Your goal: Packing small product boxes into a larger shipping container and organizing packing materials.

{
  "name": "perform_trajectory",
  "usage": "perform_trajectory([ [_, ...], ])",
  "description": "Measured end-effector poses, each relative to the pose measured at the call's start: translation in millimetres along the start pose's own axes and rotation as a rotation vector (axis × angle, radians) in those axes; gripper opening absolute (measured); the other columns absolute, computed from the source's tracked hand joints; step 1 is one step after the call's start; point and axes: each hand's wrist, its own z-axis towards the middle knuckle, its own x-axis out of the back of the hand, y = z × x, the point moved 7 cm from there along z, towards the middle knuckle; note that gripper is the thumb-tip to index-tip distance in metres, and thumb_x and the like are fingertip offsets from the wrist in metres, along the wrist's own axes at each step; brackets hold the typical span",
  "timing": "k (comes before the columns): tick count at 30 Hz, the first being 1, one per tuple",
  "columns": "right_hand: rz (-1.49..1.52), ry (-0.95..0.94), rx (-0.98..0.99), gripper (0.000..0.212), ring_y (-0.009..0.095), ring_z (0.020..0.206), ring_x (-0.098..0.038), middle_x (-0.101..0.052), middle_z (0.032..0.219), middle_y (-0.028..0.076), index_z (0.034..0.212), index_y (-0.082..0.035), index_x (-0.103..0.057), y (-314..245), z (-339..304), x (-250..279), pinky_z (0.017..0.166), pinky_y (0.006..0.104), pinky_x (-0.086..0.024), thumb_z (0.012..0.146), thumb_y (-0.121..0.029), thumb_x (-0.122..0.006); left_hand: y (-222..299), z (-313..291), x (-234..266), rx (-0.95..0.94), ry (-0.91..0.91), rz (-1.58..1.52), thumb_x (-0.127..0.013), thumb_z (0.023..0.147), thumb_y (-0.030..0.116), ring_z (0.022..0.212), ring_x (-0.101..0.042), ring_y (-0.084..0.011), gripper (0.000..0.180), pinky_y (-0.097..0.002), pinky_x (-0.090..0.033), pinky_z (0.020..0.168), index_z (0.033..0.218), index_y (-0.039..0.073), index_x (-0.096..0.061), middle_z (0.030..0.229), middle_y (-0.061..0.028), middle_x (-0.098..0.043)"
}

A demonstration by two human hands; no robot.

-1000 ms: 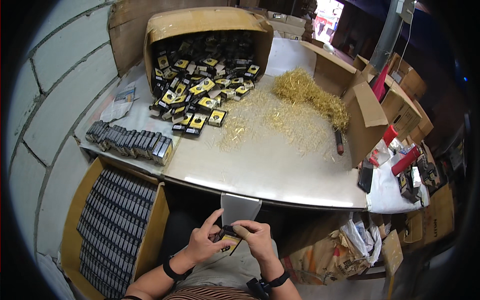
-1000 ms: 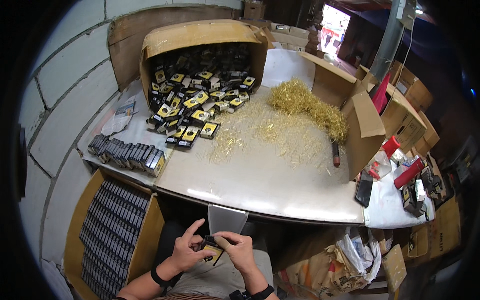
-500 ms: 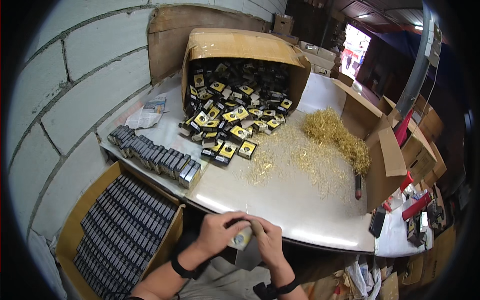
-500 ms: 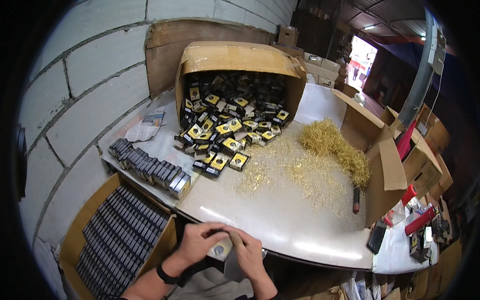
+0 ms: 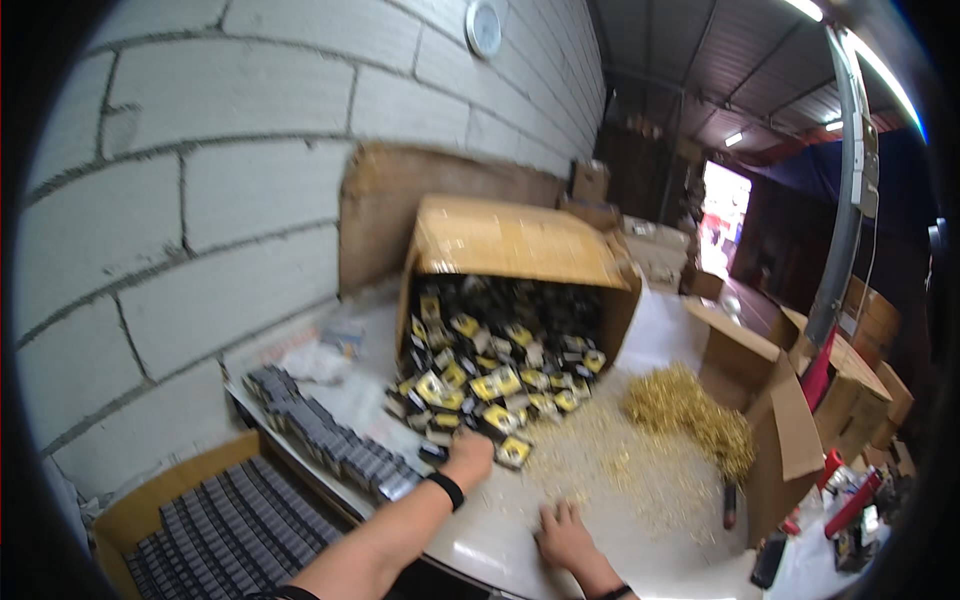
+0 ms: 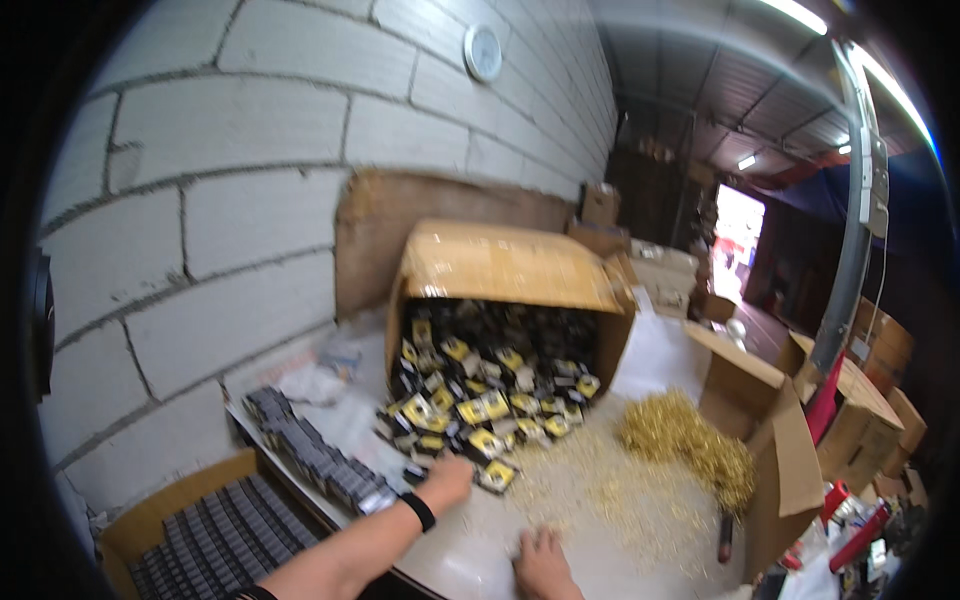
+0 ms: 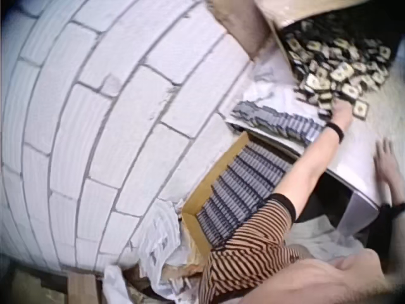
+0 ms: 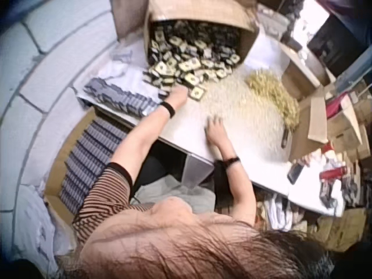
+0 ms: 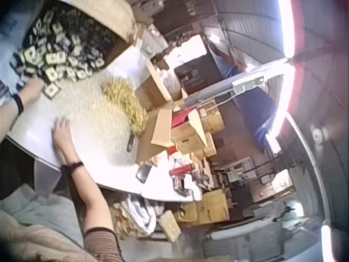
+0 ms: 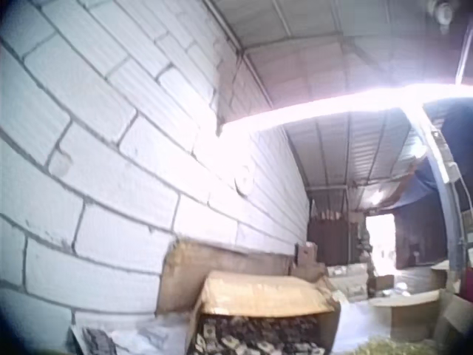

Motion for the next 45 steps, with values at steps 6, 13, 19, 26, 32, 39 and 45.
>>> perform_trajectory([
  [6,-0.011,0.244,0.125,0.046,0.046,0.127,-0.037,-0.036,0.137,0.034,0.131,0.001,-0.045,-5.6,-78.0,12.7,0.105,0.0508,-0.035,0.093,-0.025,-0.049,-0.8,-42.3,37.4,0.15,-0.181,-0.204,-0.065,0.072,0.02,0.103,-0.063,-0.0354,0.039,-0.0416,-0.052,0.086,0.103,-0.003,-0.065,0.114,-0.0237,-0.061],
  [13,0.532,0.36,-0.3,0.057,0.048,0.134,-0.027,-0.032,0.144,0.027,0.141,-0.006,-0.035,40.0,-136.4,38.0,0.112,0.0447,-0.025,0.092,-0.028,-0.051,40.3,-85.2,79.1,0.052,-0.072,-0.765,-0.079,0.059,0.048,0.088,-0.066,-0.033,0.078,-0.04,-0.052,0.075,0.106,-0.008,-0.051,0.091,-0.0202,-0.066],
  [19,0.147,0.318,-0.089,0.051,0.044,0.13,-0.036,-0.041,0.137,0.029,0.131,0.002,-0.045,-38.2,-79.8,29.3,0.107,0.0465,-0.031,0.083,-0.014,-0.054,88.3,-205.4,69.5,-0.031,-0.498,-1.859,-0.066,0.089,0.029,0.085,-0.058,-0.0116,0.04,-0.0265,-0.047,0.078,0.112,-0.001,-0.051,0.099,-0.0058,-0.062],
  [26,0.874,0.547,-0.314,0.032,0.03,0.123,-0.051,-0.053,0.131,0.021,0.121,0.001,-0.058,16.3,-140.1,42.2,0.103,0.035,-0.04,0.091,-0.011,-0.056,23.3,-355.9,29.9,0.076,-0.783,-2.247,-0.066,0.088,0.027,0.112,-0.054,-0.0193,0.049,-0.031,-0.042,0.099,0.119,-0.007,-0.051,0.123,-0.0113,-0.053],
  [32,0.436,0.472,-0.361,0.047,0.036,0.133,-0.036,-0.039,0.142,0.024,0.132,-0.001,-0.047,-26.2,-93.0,39.0,0.11,0.0433,-0.029,0.09,-0.02,-0.055,7.7,-420.4,-106.0,0.557,-0.749,-1.899,-0.073,0.073,-0.008,0.1,-0.062,-0.0199,0.06,-0.0319,-0.05,0.09,0.127,-0.011,-0.048,0.121,-0.0154,-0.057],
  [39,0.119,0.342,-0.267,0.047,0.04,0.133,-0.034,-0.039,0.141,0.025,0.13,0.003,-0.047,-93.5,-115.5,12.1,0.109,0.0464,-0.029,0.087,-0.014,-0.053,98.3,-403.0,-154.1,0.178,-0.989,-1.428,-0.08,0.069,0.011,0.075,-0.059,-0.0098,0.033,-0.0255,-0.047,0.066,0.097,-0.002,-0.069,0.082,-0.0029,-0.067],
  [45,0.356,0.361,-0.088,0.045,0.037,0.123,-0.048,-0.054,0.127,0.019,0.12,-0.003,-0.057,-128.0,-186.8,73.2,0.1,0.0412,-0.042,0.078,0.011,-0.05,88.2,-401.3,-108.4,0.259,-1.218,-2.022,-0.069,0.078,-0.004,0.102,-0.06,-0.013,0.058,-0.0263,-0.052,0.085,0.133,0.002,-0.049,0.117,-0.0053,-0.061],
])
